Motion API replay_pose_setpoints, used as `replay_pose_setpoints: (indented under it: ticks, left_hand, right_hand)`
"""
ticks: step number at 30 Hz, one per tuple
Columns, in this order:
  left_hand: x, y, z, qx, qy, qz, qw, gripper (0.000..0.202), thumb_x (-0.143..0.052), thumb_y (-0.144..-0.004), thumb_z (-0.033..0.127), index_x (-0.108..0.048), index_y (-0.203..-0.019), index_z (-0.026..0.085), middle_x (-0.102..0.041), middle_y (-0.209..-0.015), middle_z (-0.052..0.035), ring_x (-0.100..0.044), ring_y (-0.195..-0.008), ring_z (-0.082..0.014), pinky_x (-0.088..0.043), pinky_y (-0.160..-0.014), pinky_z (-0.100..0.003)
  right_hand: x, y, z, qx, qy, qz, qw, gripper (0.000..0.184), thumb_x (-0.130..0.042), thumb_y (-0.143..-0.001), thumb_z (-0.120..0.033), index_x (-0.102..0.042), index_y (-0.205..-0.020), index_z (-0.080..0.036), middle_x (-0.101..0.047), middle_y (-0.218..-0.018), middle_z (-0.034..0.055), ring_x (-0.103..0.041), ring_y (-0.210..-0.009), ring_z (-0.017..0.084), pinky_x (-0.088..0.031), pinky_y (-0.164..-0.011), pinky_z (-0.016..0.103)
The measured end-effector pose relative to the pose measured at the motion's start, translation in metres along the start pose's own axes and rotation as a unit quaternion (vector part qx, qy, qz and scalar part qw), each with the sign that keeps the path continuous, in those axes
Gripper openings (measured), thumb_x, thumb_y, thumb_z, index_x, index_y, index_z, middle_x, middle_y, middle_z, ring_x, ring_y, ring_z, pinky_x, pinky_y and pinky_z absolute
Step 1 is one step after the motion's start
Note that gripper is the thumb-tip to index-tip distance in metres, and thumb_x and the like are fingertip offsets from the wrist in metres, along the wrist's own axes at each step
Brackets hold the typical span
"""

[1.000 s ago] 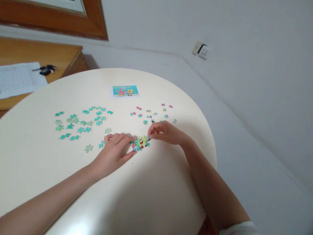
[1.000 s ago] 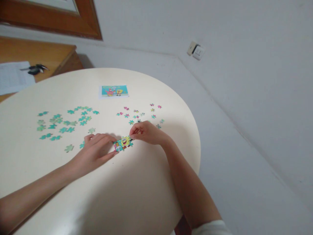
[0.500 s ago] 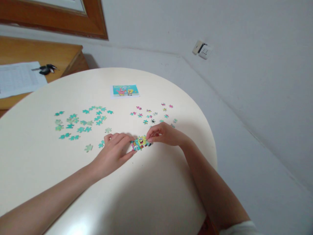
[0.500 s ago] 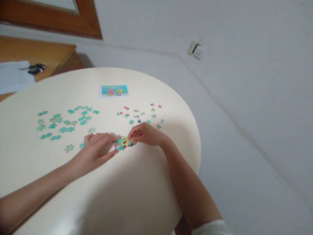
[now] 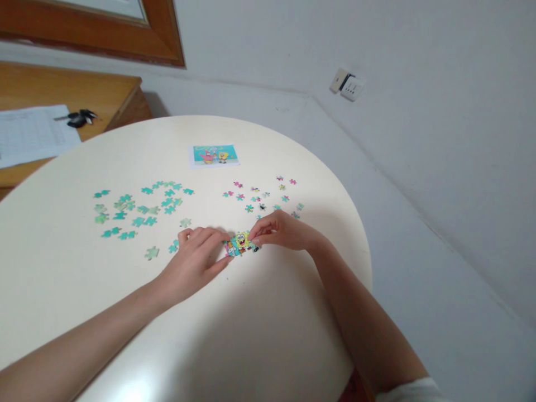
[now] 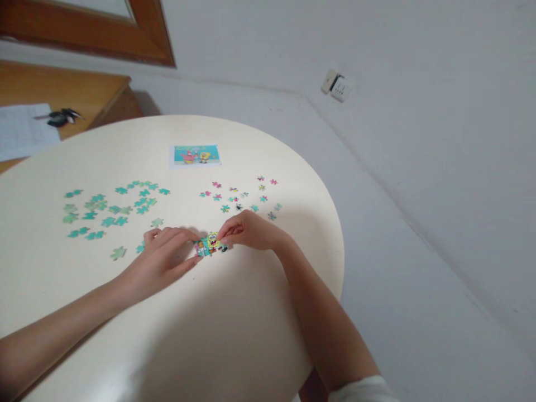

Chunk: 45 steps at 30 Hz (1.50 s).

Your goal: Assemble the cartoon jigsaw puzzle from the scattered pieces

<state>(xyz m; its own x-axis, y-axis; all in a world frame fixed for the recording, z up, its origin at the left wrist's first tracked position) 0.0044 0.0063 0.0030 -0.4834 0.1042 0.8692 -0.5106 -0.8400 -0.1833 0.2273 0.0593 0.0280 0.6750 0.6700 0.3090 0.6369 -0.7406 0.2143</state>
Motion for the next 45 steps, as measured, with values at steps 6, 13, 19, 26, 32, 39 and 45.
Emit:
replay_pose_setpoints:
  ticks: [6,13,19,26,32,39,45]
  left_hand:
    - [0.000,0.000,0.000,-0.001,-0.003,0.006,1.000,0.022,-0.048,-0.090,0.037,-0.055,-0.107,0.026,-0.065,-0.109,-0.0046,-0.054,-0.100,-0.0247,-0.030,-0.088,-0.040]
    - [0.000,-0.001,0.000,-0.002,0.003,0.000,1.000,0.021,-0.047,-0.091,0.037,-0.054,-0.108,0.026,-0.065,-0.109,-0.0045,-0.054,-0.100,-0.0242,-0.029,-0.088,-0.040]
    - [0.000,0.000,0.000,-0.001,0.007,-0.001,1.000,0.022,-0.048,-0.090,0.036,-0.053,-0.109,0.025,-0.065,-0.110,-0.0046,-0.054,-0.101,-0.0244,-0.028,-0.088,-0.041]
    - [0.001,-0.001,0.000,0.000,0.006,-0.002,1.000,0.022,-0.048,-0.090,0.037,-0.055,-0.108,0.025,-0.065,-0.109,-0.0043,-0.054,-0.101,-0.0246,-0.029,-0.088,-0.040]
    - [0.001,0.000,0.000,-0.001,0.006,-0.003,1.000,0.023,-0.048,-0.090,0.037,-0.054,-0.109,0.026,-0.065,-0.110,-0.0051,-0.054,-0.101,-0.0245,-0.029,-0.088,-0.040]
    - [0.002,-0.002,0.002,0.005,0.009,-0.007,1.000,0.022,-0.047,-0.090,0.037,-0.055,-0.107,0.025,-0.065,-0.109,-0.0053,-0.053,-0.100,-0.0245,-0.030,-0.086,-0.040]
    - [0.002,-0.002,0.003,0.005,0.014,-0.005,1.000,0.022,-0.047,-0.089,0.037,-0.056,-0.105,0.025,-0.065,-0.107,-0.0050,-0.053,-0.098,-0.0245,-0.030,-0.086,-0.040]
  right_hand:
    - [-0.001,0.000,0.001,0.003,-0.001,-0.006,1.000,0.015,-0.066,-0.072,-0.026,-0.070,-0.076,-0.012,-0.068,-0.065,0.0017,-0.059,-0.061,0.010,-0.044,-0.060,0.022]
    - [0.001,-0.002,0.001,0.012,0.036,0.032,0.999,0.013,-0.065,-0.073,-0.025,-0.069,-0.075,-0.013,-0.065,-0.064,0.0006,-0.055,-0.060,0.010,-0.039,-0.056,0.021]
    - [0.001,-0.004,0.001,0.008,0.015,0.061,0.998,0.011,-0.063,-0.073,-0.025,-0.068,-0.075,-0.014,-0.063,-0.061,-0.0012,-0.053,-0.057,0.009,-0.039,-0.056,0.022]
    - [0.000,-0.004,0.001,0.005,0.022,0.046,0.999,0.013,-0.064,-0.073,-0.026,-0.069,-0.075,-0.014,-0.065,-0.062,-0.0002,-0.053,-0.058,0.009,-0.039,-0.055,0.022]
    - [-0.005,-0.002,0.000,-0.001,0.019,-0.012,1.000,0.012,-0.066,-0.072,-0.024,-0.069,-0.074,-0.013,-0.069,-0.068,0.0023,-0.060,-0.064,0.011,-0.044,-0.062,0.022]
    - [-0.012,-0.002,-0.005,0.003,0.090,-0.023,0.996,0.009,-0.064,-0.073,-0.019,-0.071,-0.075,-0.013,-0.067,-0.065,0.0006,-0.055,-0.061,0.009,-0.042,-0.061,0.022]
    - [-0.017,-0.003,-0.004,0.004,0.146,-0.008,0.989,0.010,-0.062,-0.074,-0.016,-0.072,-0.076,-0.014,-0.062,-0.062,-0.0006,-0.049,-0.058,0.009,-0.037,-0.057,0.021]
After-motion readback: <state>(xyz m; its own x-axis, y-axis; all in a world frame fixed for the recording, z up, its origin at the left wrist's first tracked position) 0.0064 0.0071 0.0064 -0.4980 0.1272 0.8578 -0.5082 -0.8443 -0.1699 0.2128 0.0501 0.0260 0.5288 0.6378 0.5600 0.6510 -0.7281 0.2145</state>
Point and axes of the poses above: each hand's wrist, its own y-axis away from the middle knuckle, its own x-axis out of the back of the hand, z = x × y, the point moved 1 cm from there along -y, towards the middle knuckle
